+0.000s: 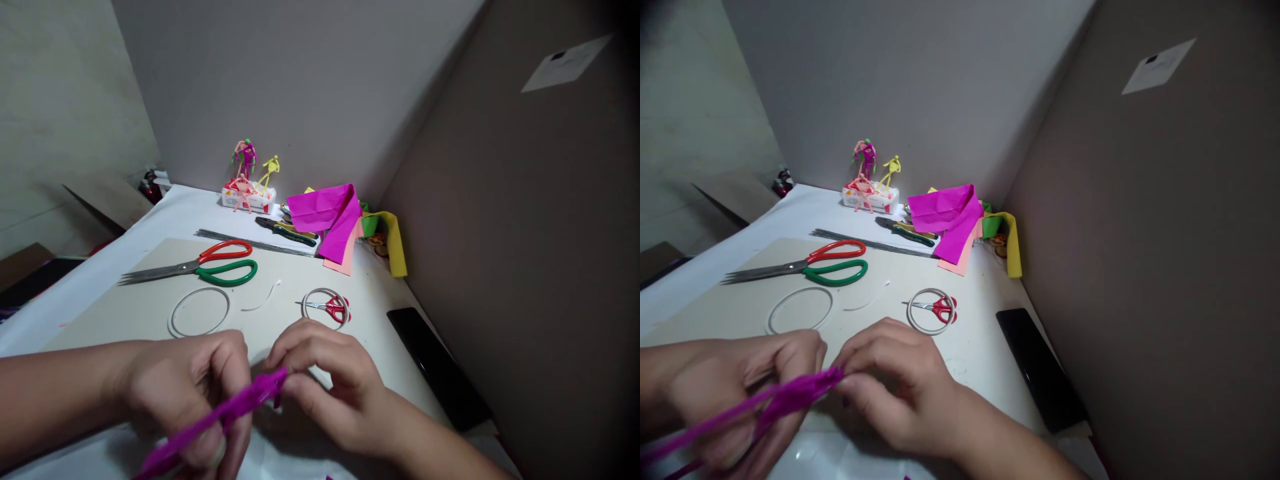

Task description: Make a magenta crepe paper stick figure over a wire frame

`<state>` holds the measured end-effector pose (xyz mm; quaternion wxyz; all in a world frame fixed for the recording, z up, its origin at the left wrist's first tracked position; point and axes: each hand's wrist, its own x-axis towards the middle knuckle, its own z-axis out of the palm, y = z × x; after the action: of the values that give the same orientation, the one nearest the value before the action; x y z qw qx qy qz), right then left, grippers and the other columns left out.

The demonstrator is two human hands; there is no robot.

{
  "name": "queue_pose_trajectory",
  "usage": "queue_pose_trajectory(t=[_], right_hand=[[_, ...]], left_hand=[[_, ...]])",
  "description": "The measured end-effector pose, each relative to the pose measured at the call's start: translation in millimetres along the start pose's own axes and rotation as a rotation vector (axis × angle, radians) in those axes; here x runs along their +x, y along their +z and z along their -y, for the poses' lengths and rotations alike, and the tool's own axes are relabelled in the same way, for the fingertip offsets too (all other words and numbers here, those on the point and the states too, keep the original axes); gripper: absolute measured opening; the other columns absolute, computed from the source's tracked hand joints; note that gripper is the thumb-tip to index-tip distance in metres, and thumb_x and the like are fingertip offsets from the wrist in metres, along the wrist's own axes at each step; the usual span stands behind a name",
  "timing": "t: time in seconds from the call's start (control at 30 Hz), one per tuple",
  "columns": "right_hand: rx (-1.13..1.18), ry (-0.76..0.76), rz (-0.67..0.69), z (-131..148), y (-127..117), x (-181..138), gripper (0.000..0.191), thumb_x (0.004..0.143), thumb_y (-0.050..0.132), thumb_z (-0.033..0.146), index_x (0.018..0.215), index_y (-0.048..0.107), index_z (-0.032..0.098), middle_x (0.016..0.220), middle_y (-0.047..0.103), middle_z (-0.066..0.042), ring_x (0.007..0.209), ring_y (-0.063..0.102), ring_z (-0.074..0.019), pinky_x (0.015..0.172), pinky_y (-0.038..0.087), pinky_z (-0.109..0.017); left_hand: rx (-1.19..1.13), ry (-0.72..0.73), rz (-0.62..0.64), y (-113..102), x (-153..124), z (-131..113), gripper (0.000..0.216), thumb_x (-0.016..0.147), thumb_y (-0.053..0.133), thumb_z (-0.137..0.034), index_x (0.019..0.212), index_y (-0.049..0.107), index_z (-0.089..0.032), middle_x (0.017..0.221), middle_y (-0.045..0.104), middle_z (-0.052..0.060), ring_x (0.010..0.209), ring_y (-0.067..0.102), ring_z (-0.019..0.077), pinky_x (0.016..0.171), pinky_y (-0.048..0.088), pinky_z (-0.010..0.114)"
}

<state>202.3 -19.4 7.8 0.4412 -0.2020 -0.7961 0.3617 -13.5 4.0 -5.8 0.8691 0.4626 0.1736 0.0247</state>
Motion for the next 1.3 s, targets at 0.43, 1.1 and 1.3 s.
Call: queue_pose_trajectory(t=[0.43,1.1,1.3], right_hand=[[0.239,0.588,-0.294,-13,-4,0,0.025,0.085,0.060,0.036,0.070,0.056,0.016,0.069,0.055,0.000,0.064,0.048,-0.0111,0.060,0.040,-0.024],[-0.646,0.506,-0.270,-64,-66,-3,0.010,0.080,0.060,0.022,0.073,0.066,0.018,0.074,0.063,-0.004,0.073,0.054,-0.0178,0.068,0.039,-0.030],[-0.801,0.508,-0.076,-59,-60,-5,0.013,0.082,0.061,0.022,0.073,0.068,0.018,0.083,0.062,-0.007,0.083,0.054,-0.0191,0.072,0.039,-0.030]], left_hand=[[0.241,0.158,-0.571,9,9,-15,0.032,0.079,0.067,-0.045,0.078,0.077,-0.015,0.067,0.072,0.007,0.058,0.066,0.0150,0.055,0.053,0.022],[0.594,0.404,-0.973,-14,-9,-39,0.038,0.087,0.056,-0.044,0.065,0.073,-0.019,0.059,0.068,0.003,0.051,0.058,0.0134,0.049,0.047,0.023],[0.851,0.521,-1.170,-18,-12,-52,0.040,0.089,0.056,-0.033,0.054,0.069,-0.020,0.061,0.069,0.003,0.083,0.064,0.0180,0.078,0.045,0.025]])
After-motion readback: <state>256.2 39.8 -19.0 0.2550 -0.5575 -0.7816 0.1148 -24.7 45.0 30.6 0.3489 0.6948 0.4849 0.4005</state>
